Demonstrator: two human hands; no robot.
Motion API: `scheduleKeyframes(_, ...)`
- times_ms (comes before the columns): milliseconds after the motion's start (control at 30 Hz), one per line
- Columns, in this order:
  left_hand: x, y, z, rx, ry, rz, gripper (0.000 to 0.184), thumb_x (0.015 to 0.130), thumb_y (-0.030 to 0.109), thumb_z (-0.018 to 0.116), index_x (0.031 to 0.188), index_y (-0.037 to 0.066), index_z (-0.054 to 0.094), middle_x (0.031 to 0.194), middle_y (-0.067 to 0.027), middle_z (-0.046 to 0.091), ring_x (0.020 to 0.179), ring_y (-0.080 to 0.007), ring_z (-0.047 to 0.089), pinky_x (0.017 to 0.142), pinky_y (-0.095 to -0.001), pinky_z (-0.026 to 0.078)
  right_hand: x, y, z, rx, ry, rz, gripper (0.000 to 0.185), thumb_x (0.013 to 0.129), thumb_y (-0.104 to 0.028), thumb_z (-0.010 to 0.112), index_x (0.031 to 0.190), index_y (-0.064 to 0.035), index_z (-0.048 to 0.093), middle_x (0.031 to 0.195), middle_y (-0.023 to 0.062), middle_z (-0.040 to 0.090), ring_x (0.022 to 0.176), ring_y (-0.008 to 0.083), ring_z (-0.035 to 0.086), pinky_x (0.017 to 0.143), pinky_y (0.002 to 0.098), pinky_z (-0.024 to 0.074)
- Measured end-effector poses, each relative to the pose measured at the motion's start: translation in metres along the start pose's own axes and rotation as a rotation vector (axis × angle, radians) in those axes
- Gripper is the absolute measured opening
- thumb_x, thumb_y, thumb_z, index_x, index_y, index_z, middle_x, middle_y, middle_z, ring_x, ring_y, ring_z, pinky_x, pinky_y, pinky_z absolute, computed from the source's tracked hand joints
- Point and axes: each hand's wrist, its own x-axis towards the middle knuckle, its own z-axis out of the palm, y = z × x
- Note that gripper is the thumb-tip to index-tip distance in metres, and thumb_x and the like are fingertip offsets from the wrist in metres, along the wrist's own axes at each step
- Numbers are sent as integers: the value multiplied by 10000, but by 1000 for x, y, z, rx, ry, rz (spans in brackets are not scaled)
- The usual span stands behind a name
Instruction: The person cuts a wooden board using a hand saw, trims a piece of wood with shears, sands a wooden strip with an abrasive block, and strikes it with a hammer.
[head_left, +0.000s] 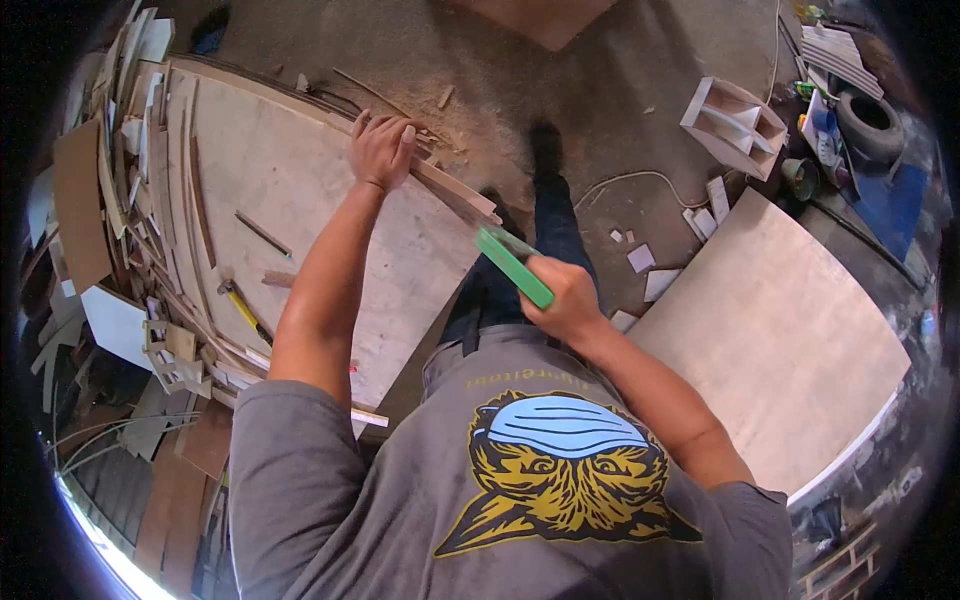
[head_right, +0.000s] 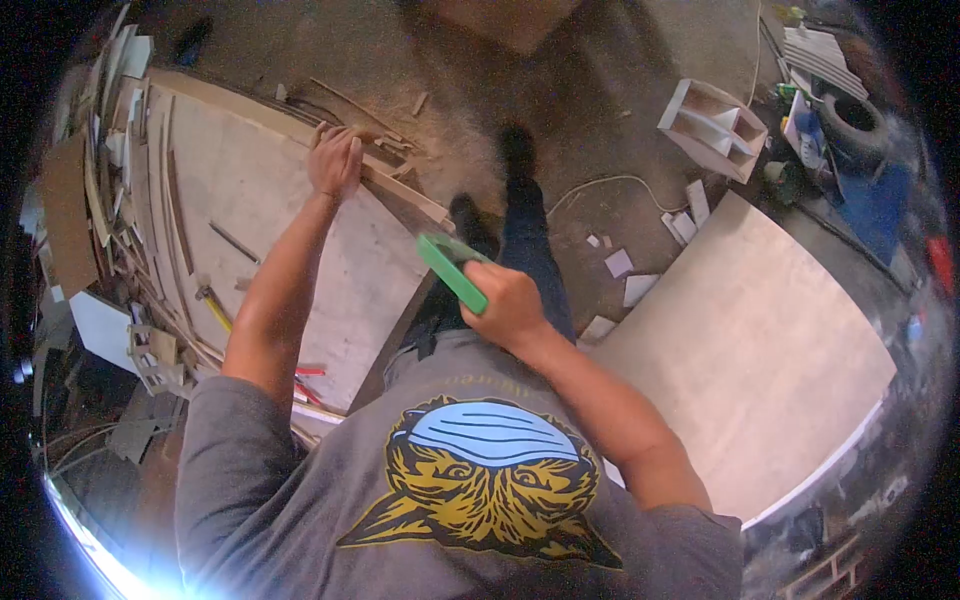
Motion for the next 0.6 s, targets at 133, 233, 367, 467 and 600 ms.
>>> scheduleKeyframes(133, 10, -9, 7, -31, -126, -200, 561, 1085, 481, 330, 923, 175, 772, 891, -63, 740, 966, -306, 664, 1048, -454, 394, 16, 0, -7, 9, -13, 25, 166, 811, -159, 696, 840, -79, 554, 749, 171, 627, 725, 419, 664, 613, 524, 525)
scheduleKeyframes(233, 13, -30, 7, 132, -101, -156, 549, 1086, 438, 402, 823, 97, 742, 882, -109, 736, 889, -347, 650, 900, -455, 457, 21, 3, -13, -29, -17, -10, 168, 813, -169, 700, 839, -87, 555, 748, 163, 629, 728, 414, 668, 617, 521, 529)
scheduleKeyframes(367, 8, -35, 11, 130, 21, -116, 530, 1089, 387, 417, 782, 77, 717, 851, -103, 721, 865, -343, 642, 896, -441, 458, 11, 4, -26, -66, -68, -28, 179, 794, -161, 717, 842, -90, 559, 751, 148, 625, 729, 391, 666, 624, 499, 535)
scheduleKeyframes(467, 10, -35, 10, 121, 46, -109, 513, 1090, 361, 421, 776, 78, 712, 838, -97, 714, 862, -334, 638, 904, -434, 459, -24, -1, -53, -88, -92, -25, 226, 757, -137, 746, 875, -83, 561, 755, 135, 612, 739, 366, 661, 631, 482, 538)
scheduleKeyframes(600, 12, -33, 16, 123, 129, -94, 505, 1091, 348, 415, 754, 89, 686, 825, -90, 703, 857, -328, 630, 959, -438, 450, -14, -20, -52, -98, -99, 42, 221, 765, -143, 735, 885, -79, 561, 780, 162, 627, 754, 388, 671, 642, 496, 540)
